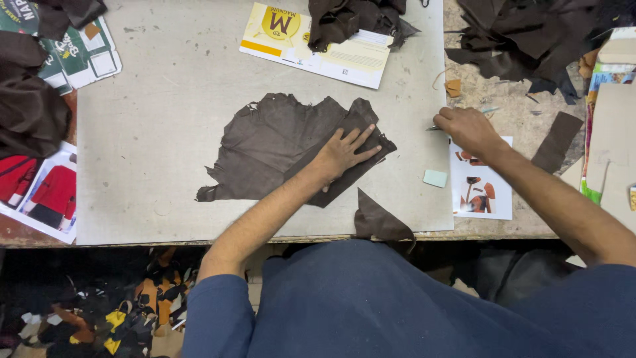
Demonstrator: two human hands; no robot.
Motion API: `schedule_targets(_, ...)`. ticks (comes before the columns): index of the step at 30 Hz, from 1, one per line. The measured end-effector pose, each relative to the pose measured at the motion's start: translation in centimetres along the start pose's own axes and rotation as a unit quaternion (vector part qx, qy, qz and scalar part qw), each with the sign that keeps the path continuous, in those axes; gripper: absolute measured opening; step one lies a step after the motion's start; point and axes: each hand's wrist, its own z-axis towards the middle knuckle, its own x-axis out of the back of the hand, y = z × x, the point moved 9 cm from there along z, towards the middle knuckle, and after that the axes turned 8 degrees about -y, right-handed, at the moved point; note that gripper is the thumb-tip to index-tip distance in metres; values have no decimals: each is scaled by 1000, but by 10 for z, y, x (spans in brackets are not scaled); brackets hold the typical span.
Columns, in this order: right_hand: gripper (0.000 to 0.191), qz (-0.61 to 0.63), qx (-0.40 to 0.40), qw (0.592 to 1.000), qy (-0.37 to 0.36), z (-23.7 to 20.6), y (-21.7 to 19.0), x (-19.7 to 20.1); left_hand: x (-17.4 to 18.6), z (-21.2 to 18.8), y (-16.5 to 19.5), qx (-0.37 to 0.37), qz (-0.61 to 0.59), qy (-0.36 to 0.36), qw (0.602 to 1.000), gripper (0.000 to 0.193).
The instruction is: The person sorts through piles of brown leather pieces on a work table, spreading and stacking them. They mark a piece with chalk, trim small pieces with a knife, and stretch and inspect larger leather pieces before setting them aside.
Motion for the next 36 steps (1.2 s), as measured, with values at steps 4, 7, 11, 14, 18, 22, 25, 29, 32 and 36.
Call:
schedule_targets(4,8,70,-154,985,-35,6,-24,5,-5,-4,-6,-7,-153,64,986,143)
schedule_targets(7,17,219,-181,946,155,27,-62,35,-2,-4,-15,32,-277,249,927,109)
schedule_targets(11,21,326,-172,906,211,74,-98,29,-17,12,-19,151,-307,374,862,78)
schedule_targets(14,23,307,-179,908,223,89,-102,18,-23,22,-18,188,-280,403,851,78)
schedule_targets(18,23,268,-195,922,200,98,-100,1,-31,31,-24,191,-304,373,856,87)
schedule_targets(22,21,242,-179,934,190,102,-102,-2,-31,35,-31,206,-315,350,858,92)
schedule_targets(25,23,216,-166,942,196,98,-106,-5,-29,38,-33,223,-328,340,853,94)
schedule_targets(29,38,157,-167,949,217,63,-116,-17,-27,39,-32,237,-328,317,857,94)
schedule_targets(32,42,138,-199,954,178,8,-126,-37,-25,39,-29,235,-338,299,861,103)
schedule_targets(36,52,153,-261,944,131,-81,-131,-48,-26,43,-28,240,-350,267,865,110)
